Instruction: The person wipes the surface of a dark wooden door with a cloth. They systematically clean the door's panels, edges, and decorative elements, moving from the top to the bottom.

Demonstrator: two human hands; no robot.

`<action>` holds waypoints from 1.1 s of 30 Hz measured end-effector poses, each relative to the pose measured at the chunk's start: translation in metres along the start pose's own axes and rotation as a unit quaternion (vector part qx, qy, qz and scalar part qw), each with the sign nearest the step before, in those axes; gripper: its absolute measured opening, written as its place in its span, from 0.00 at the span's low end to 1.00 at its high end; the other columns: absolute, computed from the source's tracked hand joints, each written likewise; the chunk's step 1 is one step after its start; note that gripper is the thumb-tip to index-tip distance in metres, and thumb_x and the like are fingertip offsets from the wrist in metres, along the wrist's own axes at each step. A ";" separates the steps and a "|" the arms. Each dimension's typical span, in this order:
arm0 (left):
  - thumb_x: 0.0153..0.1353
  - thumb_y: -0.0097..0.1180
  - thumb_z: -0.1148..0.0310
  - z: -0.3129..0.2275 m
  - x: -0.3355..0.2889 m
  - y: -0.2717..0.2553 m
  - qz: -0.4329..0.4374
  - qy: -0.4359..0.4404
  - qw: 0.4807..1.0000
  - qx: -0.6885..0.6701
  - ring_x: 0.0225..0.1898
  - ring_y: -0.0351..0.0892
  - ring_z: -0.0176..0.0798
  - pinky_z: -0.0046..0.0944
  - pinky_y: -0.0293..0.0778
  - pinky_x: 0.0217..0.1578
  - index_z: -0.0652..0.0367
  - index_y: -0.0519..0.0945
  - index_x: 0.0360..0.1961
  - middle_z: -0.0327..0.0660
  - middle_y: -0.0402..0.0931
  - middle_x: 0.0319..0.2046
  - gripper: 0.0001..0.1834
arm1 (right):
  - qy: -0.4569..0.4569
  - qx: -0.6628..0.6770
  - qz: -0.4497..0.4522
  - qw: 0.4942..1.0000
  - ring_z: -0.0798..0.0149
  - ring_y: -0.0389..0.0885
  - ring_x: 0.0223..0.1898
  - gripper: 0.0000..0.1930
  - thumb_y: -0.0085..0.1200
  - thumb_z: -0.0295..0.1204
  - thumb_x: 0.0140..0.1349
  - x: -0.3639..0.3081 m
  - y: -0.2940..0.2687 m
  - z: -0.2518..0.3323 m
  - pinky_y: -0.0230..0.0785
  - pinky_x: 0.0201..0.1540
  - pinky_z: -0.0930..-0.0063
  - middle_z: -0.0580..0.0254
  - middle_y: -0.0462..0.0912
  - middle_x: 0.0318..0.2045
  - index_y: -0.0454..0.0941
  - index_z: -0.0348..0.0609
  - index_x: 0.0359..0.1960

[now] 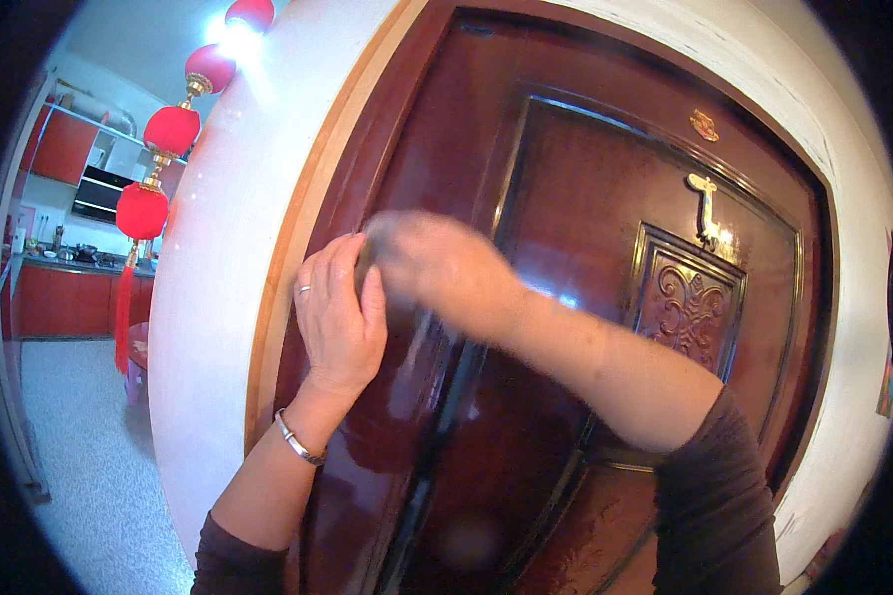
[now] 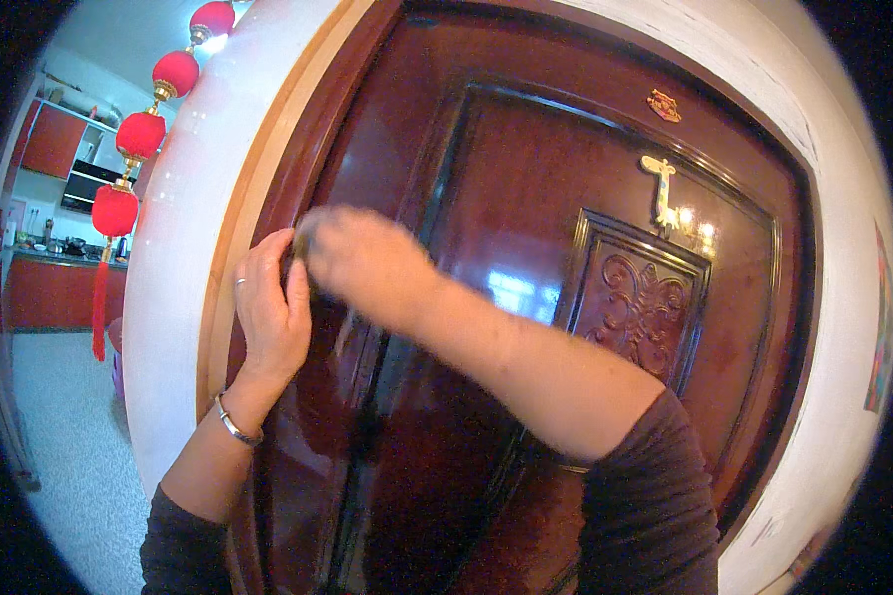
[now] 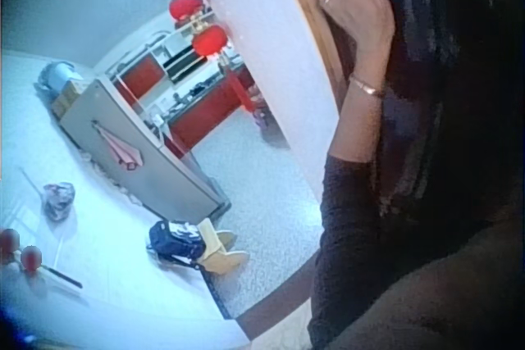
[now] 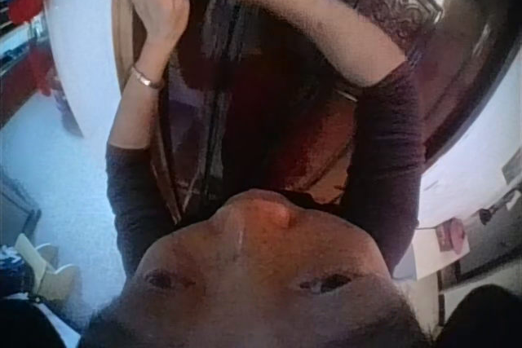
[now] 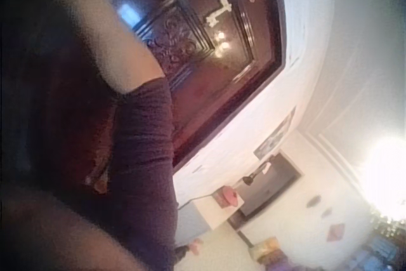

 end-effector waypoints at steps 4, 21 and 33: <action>0.59 0.54 0.78 0.000 0.016 0.007 0.011 0.008 0.999 0.046 0.54 0.70 0.56 0.51 0.64 0.57 0.63 0.72 0.56 0.50 0.73 0.53 0.22 | 0.111 -0.197 -0.023 0.974 0.50 0.77 0.53 0.12 0.50 0.28 0.59 0.037 -0.025 -0.113 0.74 0.54 0.60 0.55 0.79 0.50 0.82 0.44 0.42; 0.61 0.57 0.60 0.009 0.009 0.001 -0.001 0.014 1.000 0.022 0.59 0.66 0.55 0.54 0.59 0.60 0.65 0.64 0.63 0.52 0.70 0.57 0.33 | 0.047 -0.019 0.000 0.999 0.48 0.75 0.55 0.12 0.51 0.30 0.55 0.010 0.005 0.003 0.70 0.59 0.58 0.49 0.77 0.46 0.81 0.40 0.39; 0.60 0.60 0.64 -0.003 0.005 0.018 0.067 0.026 0.990 0.118 0.62 0.64 0.53 0.53 0.59 0.59 0.64 0.65 0.64 0.50 0.67 0.61 0.33 | 0.185 -0.250 0.008 0.950 0.48 0.75 0.55 0.15 0.50 0.25 0.59 0.003 -0.073 -0.131 0.70 0.58 0.59 0.51 0.77 0.50 0.79 0.48 0.48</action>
Point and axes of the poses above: each hand's wrist, its own x-axis towards the middle knuckle, its own y-axis out of the palm, z = x × y, the point moved 9 cm from there along x, towards the middle knuckle
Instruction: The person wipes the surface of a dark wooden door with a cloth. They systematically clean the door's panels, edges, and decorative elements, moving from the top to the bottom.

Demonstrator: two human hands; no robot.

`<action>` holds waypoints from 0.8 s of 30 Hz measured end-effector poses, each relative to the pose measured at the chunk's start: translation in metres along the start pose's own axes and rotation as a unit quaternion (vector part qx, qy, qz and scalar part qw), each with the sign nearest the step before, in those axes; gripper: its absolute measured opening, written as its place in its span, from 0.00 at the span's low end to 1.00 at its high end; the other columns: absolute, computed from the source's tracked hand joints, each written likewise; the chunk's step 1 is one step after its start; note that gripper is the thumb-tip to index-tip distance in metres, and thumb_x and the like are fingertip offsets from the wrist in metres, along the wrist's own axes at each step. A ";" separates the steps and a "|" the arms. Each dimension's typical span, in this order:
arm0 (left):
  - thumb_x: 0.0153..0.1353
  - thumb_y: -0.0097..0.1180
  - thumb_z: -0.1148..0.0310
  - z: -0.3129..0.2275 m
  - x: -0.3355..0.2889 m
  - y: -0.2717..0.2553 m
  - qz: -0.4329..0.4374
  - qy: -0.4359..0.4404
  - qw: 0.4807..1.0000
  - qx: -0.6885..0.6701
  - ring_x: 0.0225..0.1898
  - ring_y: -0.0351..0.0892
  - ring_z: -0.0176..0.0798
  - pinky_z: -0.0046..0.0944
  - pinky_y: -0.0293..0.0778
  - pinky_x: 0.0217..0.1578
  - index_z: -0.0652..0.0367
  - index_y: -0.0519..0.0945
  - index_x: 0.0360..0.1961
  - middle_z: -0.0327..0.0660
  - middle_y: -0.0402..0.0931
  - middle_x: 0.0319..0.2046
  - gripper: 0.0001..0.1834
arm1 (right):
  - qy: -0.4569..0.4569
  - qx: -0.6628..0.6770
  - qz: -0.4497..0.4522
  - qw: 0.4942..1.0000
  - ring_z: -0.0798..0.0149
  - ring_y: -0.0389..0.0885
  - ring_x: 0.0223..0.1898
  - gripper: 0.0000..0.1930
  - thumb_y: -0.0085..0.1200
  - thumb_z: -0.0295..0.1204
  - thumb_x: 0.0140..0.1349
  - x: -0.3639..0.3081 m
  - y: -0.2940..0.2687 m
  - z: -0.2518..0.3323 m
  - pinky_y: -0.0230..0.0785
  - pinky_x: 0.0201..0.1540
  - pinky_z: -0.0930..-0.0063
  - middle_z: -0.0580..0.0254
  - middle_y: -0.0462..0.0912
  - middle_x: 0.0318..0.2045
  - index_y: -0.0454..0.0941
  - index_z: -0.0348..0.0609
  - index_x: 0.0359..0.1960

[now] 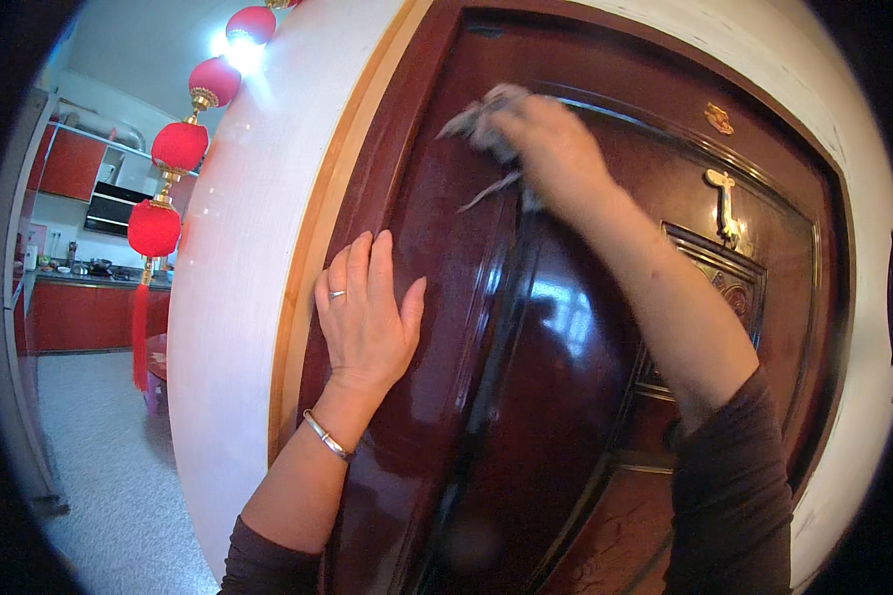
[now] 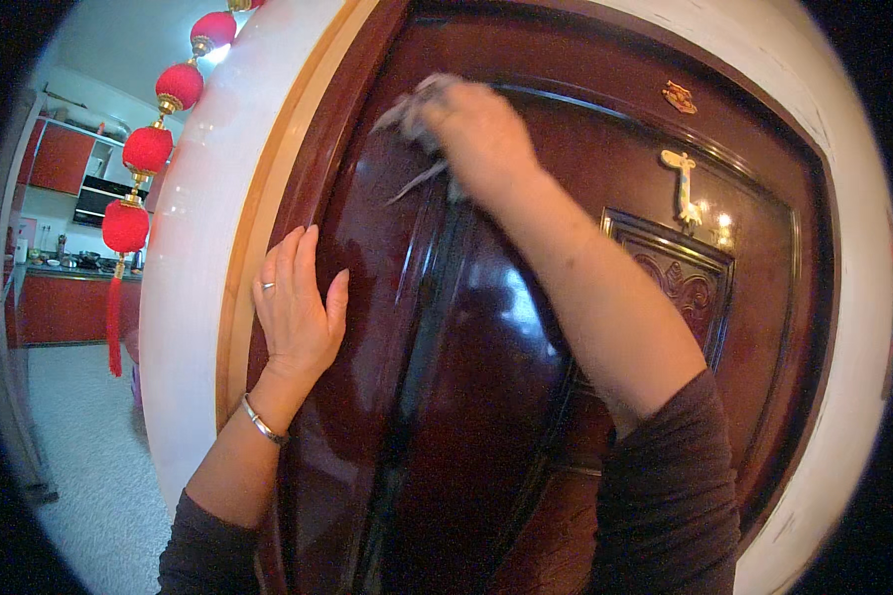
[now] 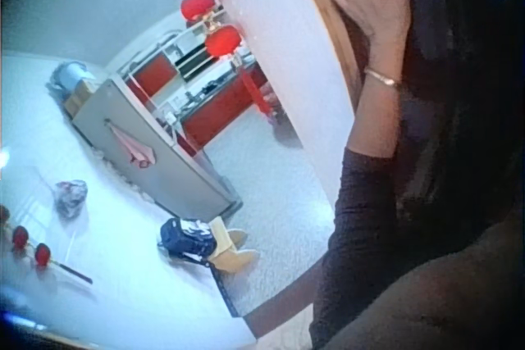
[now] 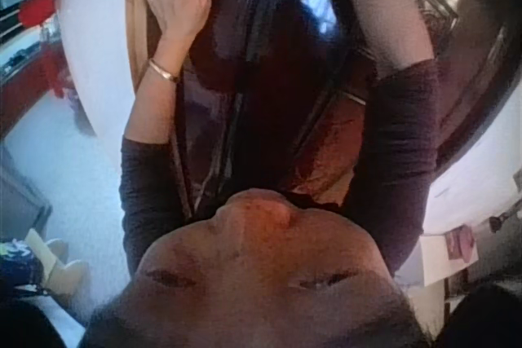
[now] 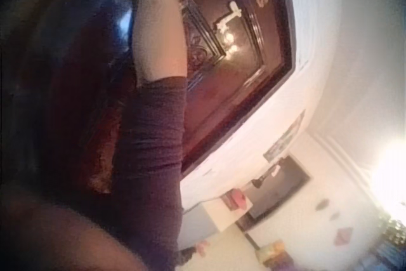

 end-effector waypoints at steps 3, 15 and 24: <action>0.61 0.60 0.64 -0.005 -0.002 0.006 0.007 -0.015 1.000 0.016 0.62 0.64 0.54 0.52 0.59 0.60 0.64 0.65 0.64 0.51 0.67 0.61 0.33 | 0.079 -0.027 -0.046 0.995 0.48 0.74 0.57 0.16 0.50 0.27 0.59 -0.008 -0.008 -0.056 0.69 0.59 0.59 0.52 0.77 0.51 0.80 0.49 0.49; 0.65 0.54 0.69 0.002 0.001 0.007 0.008 -0.013 1.000 -0.014 0.61 0.65 0.57 0.52 0.59 0.62 0.67 0.66 0.62 0.56 0.66 0.60 0.27 | 0.105 -0.016 -0.090 0.990 0.52 0.72 0.60 0.13 0.50 0.28 0.59 -0.032 -0.014 -0.040 0.71 0.59 0.60 0.57 0.78 0.49 0.82 0.50 0.44; 0.63 0.55 0.68 0.014 0.001 -0.007 -0.028 -0.010 0.994 -0.106 0.59 0.65 0.59 0.55 0.59 0.62 0.69 0.66 0.61 0.57 0.68 0.57 0.27 | -0.091 0.155 -0.024 0.983 0.52 0.74 0.57 0.11 0.50 0.31 0.57 -0.030 0.004 0.097 0.69 0.60 0.62 0.55 0.77 0.46 0.81 0.47 0.40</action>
Point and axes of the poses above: each hand's wrist, its own x-axis towards the middle knuckle, its own y-axis out of the palm, z = x × y, the point moved 9 cm from there along x, towards the middle knuckle
